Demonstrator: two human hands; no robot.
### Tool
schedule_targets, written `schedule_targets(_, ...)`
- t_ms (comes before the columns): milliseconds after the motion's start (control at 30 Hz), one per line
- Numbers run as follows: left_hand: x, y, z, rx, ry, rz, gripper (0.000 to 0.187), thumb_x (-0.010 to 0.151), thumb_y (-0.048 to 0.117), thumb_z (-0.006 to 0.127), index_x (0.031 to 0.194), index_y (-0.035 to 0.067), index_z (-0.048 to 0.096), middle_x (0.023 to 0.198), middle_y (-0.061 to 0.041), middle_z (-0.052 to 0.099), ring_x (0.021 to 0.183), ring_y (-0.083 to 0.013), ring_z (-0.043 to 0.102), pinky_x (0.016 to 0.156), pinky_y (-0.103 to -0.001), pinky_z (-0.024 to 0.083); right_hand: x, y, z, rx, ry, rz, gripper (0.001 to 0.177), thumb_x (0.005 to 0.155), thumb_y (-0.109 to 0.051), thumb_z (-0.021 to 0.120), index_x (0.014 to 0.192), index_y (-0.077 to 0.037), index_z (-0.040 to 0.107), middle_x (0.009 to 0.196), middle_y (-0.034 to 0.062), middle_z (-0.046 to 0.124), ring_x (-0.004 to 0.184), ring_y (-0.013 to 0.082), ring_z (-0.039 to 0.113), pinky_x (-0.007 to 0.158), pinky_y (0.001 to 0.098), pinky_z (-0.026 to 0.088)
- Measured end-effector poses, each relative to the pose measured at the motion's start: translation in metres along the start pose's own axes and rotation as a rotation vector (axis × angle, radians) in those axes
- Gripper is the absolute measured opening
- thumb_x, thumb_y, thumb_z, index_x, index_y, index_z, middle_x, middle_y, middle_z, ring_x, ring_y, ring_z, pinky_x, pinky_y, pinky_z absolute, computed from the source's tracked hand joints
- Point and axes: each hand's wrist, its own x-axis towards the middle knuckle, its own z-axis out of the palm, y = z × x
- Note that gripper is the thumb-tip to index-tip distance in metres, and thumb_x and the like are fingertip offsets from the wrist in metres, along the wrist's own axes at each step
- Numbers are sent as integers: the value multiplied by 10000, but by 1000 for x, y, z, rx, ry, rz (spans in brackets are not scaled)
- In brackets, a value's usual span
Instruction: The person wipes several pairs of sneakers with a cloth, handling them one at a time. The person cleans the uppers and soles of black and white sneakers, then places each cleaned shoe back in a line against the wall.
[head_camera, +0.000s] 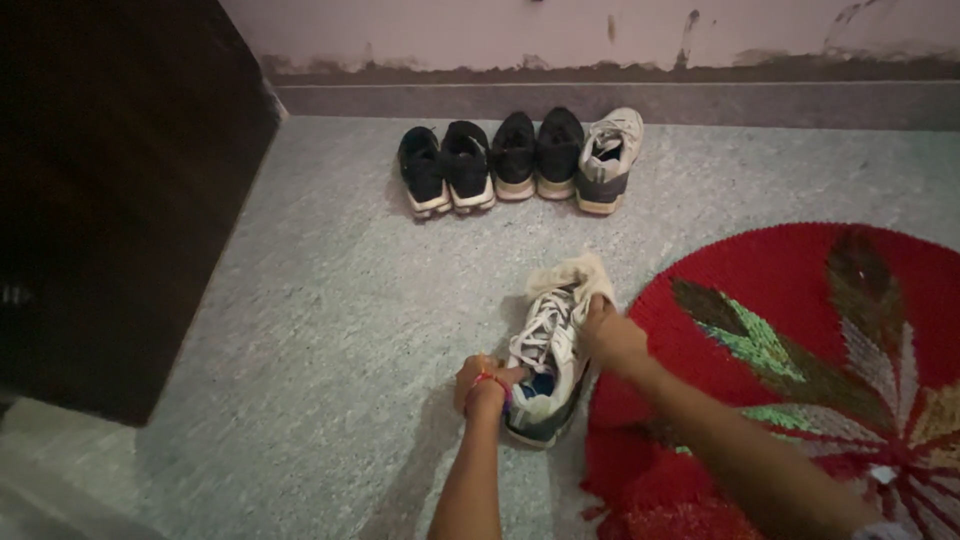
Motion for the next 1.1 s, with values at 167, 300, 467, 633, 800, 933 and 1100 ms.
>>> schedule_targets(167,-1,-1,9,-55,65,-18,521,647,450,915,1107,234,796,1236,-94,735,1160,-308,707,965,-430,582,-40,20,44,-65,-16,-61,374,1006,-300,438,1224,2,471,1007,284,730,923,467,729,808,582,575)
schedule_targets(300,4,2,23,-2,163,53,460,676,383,892,1070,159,813,1162,-135,772,1101,-321,743,921,-425,607,-83,26,34,-112,-51,-341,472,958,-323,559,1193,76,463,815,268,736,746,434,729,667,547,576)
schedule_targets(467,18,-13,29,8,-12,-31,386,750,394,836,1065,171,811,1149,-114,769,1088,-298,742,896,-418,608,-105,16,-26,419,-453,-217,197,891,-124,553,975,-41,710,754,129,759,619,231,747,578,389,591)
schedule_targets(633,37,-23,41,49,51,7,307,840,401,760,1048,182,817,1119,-97,776,1054,-278,752,856,-411,617,-103,-14,-80,675,-305,-314,243,966,-111,524,1071,1,713,867,98,750,747,162,661,643,348,556)
schedule_targets(800,65,1,45,213,266,107,261,939,391,671,1025,202,829,1075,-72,791,998,-250,773,800,-404,631,-104,-43,-111,830,167,-529,313,977,-108,531,1255,-56,665,1054,83,738,973,222,672,846,360,543)
schedule_targets(933,74,12,60,377,350,462,266,915,413,679,942,182,808,993,-90,770,915,-280,755,750,-421,611,-112,-55,-109,337,571,-857,421,884,-73,593,1303,-42,632,1306,210,632,1221,407,546,1027,483,443)
schedule_targets(1100,85,-27,87,572,467,817,222,919,313,625,983,150,760,973,-110,756,910,-288,728,786,-461,577,-124,-58,-71,-122,312,-775,414,916,-256,610,1307,-120,599,1288,175,600,1278,419,483,985,589,392)
